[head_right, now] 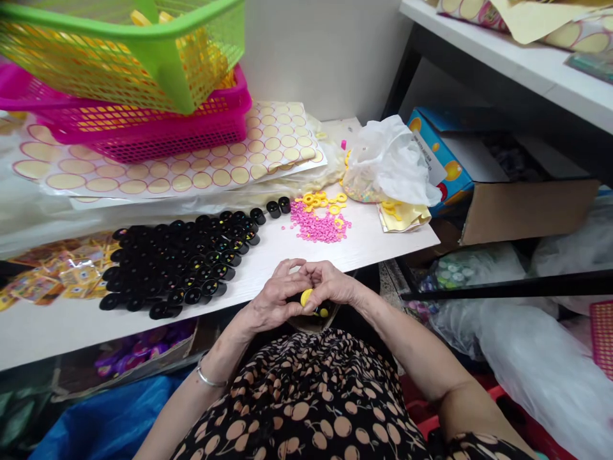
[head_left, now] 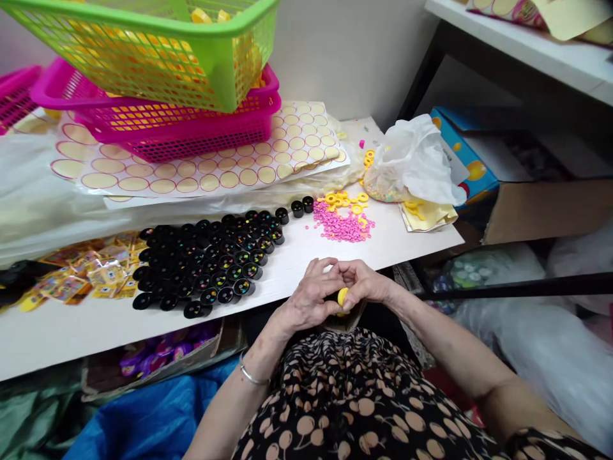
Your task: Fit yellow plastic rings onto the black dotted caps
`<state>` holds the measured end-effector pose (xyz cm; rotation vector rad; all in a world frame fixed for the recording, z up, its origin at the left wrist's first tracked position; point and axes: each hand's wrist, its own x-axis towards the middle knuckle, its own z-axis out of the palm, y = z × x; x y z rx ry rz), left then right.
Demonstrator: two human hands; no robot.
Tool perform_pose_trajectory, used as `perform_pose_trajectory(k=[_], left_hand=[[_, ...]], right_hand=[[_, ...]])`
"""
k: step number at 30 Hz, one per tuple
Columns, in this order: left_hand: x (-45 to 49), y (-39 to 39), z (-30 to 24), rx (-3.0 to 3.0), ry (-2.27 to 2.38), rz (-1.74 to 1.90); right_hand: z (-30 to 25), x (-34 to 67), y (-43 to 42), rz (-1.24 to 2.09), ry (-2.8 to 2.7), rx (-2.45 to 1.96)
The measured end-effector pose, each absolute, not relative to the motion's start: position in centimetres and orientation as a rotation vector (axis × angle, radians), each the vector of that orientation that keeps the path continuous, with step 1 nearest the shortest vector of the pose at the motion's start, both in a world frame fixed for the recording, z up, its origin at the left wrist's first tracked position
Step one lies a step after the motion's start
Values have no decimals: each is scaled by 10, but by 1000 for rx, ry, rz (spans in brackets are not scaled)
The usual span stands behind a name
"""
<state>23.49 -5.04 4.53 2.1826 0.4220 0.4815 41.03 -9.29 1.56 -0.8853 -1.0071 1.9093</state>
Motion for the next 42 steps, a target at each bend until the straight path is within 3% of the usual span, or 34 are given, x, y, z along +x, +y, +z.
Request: perform_pose_trajectory(k=[4,7,12,15,22,26,30,32,38,42], left_hand=[[226,-43,45,2094,352,409],[214,-27,44,1980,407,502],[218,24,39,2167,1005,878],[238,53,42,2469,1344,795],[273,85,46,2694,1613,454],[267,83,51,2708,1561,555],[253,63,56,2598,1361,743],[249,49,52,2493,1253,790],[250,20,17,2067,1278,822],[248,16,1,1826,1231,878]], right_hand=[[7,401,-104,1843,-1095,-912],[5,398,-112,1754,-1516,-1097],[-13,389,-114,1149,-2356,-1439],[-34,381,-102,1022,-2541,-1654],[-57,364,-74,1072,-2488,-1848],[-32,369,-81,1160,-2507,-1785],[12,393,-89,1580,-2400,-1433],[29,404,-85,1630,-2226,-1341],[33,411,-33,386,-1945,-1838],[20,403,-7,150,-2044,-1884]])
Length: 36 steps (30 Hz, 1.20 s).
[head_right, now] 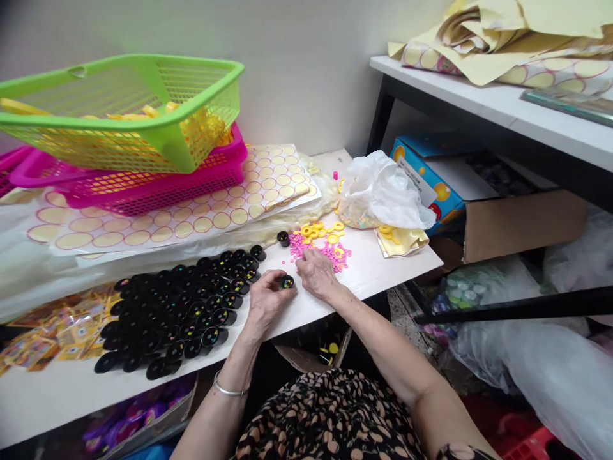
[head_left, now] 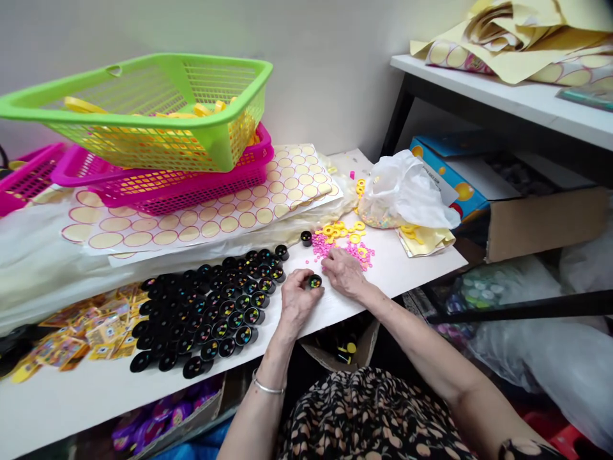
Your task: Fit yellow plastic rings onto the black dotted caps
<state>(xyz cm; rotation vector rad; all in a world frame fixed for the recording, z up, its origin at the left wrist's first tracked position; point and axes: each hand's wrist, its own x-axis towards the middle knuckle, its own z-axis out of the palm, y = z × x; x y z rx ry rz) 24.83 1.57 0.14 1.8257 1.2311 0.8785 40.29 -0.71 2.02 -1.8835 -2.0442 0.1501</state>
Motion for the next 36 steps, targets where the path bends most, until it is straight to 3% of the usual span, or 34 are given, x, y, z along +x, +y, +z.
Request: perform_pose_trajectory(k=[4,13,28,36], left_hand=[[245,16,-5,1774,1173,921],[245,15,-15,1869,1156,960],[242,13,-10,1872,1112,957],[238,-9,17,1681,1163,1293]], right_hand=[[19,404,-6,95,-2056,-1864],[8,466,-4,-82,-1328,-2252],[21,489,31,133,-1759,-2226],[35,463,0,-148,-1820,-1877]])
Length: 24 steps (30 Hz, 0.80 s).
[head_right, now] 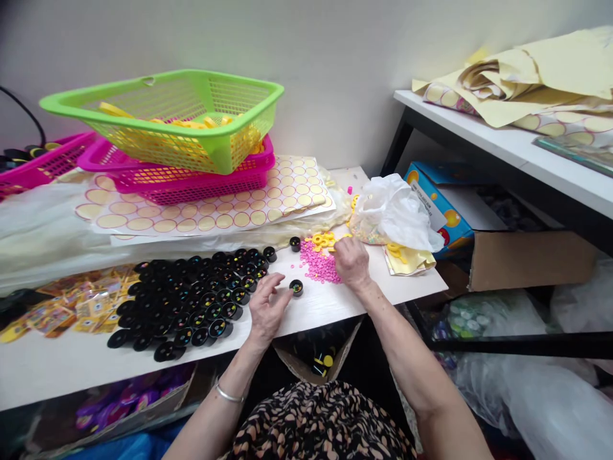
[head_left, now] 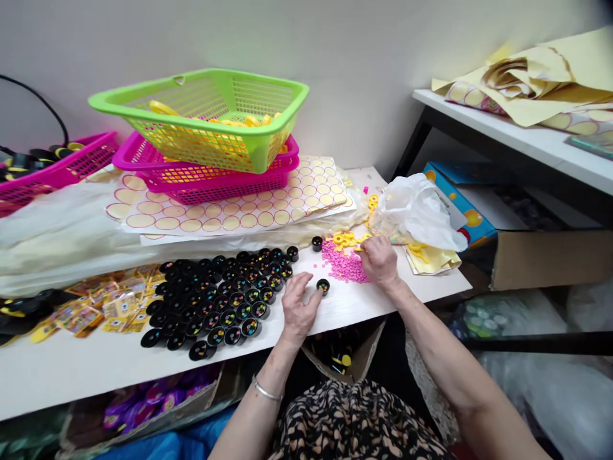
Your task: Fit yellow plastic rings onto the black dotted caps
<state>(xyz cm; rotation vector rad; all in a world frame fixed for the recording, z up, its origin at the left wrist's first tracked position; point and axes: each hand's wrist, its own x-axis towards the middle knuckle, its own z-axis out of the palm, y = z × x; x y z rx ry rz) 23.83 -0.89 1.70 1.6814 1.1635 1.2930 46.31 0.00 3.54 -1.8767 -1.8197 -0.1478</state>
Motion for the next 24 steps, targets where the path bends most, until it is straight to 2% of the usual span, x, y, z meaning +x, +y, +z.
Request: perform_pose_trajectory(k=[2,6,10,16,24], left_hand=[[243,-21,26,1426,1202,1292],[252,-35,36,900,1025,970],[249,-31,33,696,993,925],[247,-27,37,632,1041,983],[247,-15,25,718,1106,1190]], right_hand=[[37,444,-19,-124,-1906,-1747],[27,403,-56,-27,-2018,-1378],[21,380,-73,122,-1969,-1184],[29,372,-68,458,-1821,-1249],[25,375,-43,250,-1822,-1470]])
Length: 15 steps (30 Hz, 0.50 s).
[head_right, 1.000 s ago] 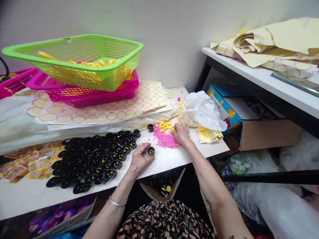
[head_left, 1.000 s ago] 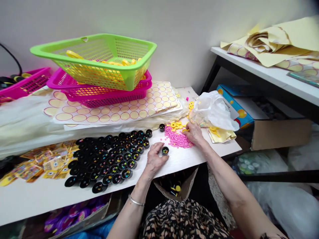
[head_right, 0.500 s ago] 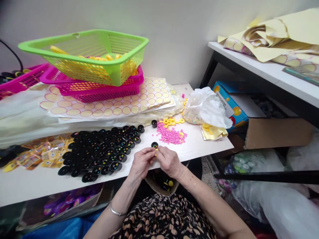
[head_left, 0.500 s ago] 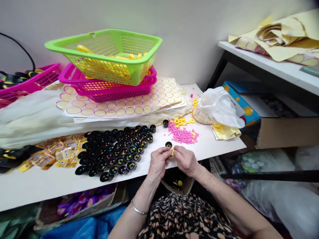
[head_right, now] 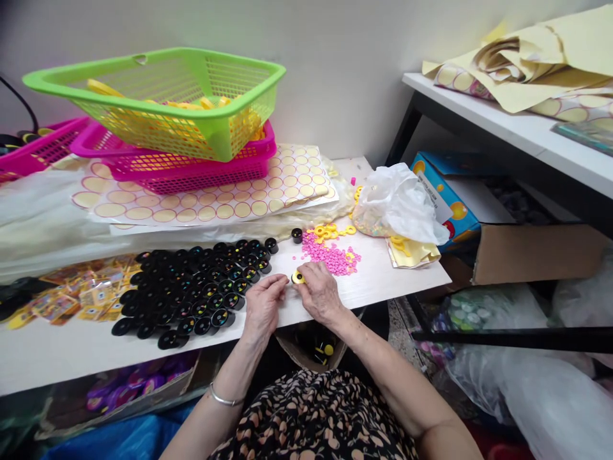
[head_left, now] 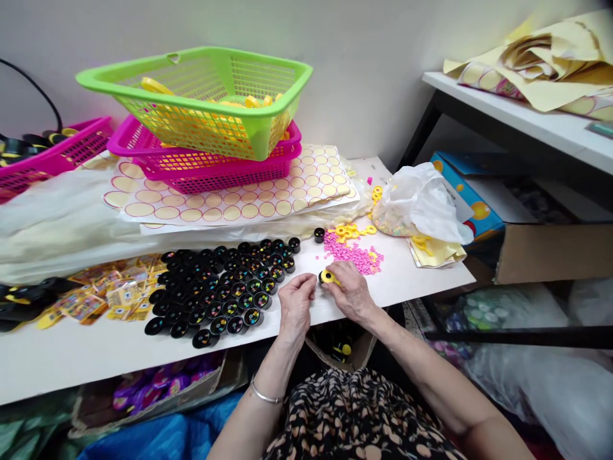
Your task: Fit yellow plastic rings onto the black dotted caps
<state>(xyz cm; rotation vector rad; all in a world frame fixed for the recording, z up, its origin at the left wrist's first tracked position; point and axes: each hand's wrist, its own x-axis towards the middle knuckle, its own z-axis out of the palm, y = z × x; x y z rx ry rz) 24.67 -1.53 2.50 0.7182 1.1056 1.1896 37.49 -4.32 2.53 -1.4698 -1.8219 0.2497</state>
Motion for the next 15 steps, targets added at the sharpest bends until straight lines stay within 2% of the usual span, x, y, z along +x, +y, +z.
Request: perform_pose_trajectory(k=[9,15], left_hand=[[254,-3,17,947,1197,1103],[258,3,10,1210,1220,1105]], right_hand=[[25,371,-32,302,-1900,-1571],[17,374,-25,615,-1595,-1487]])
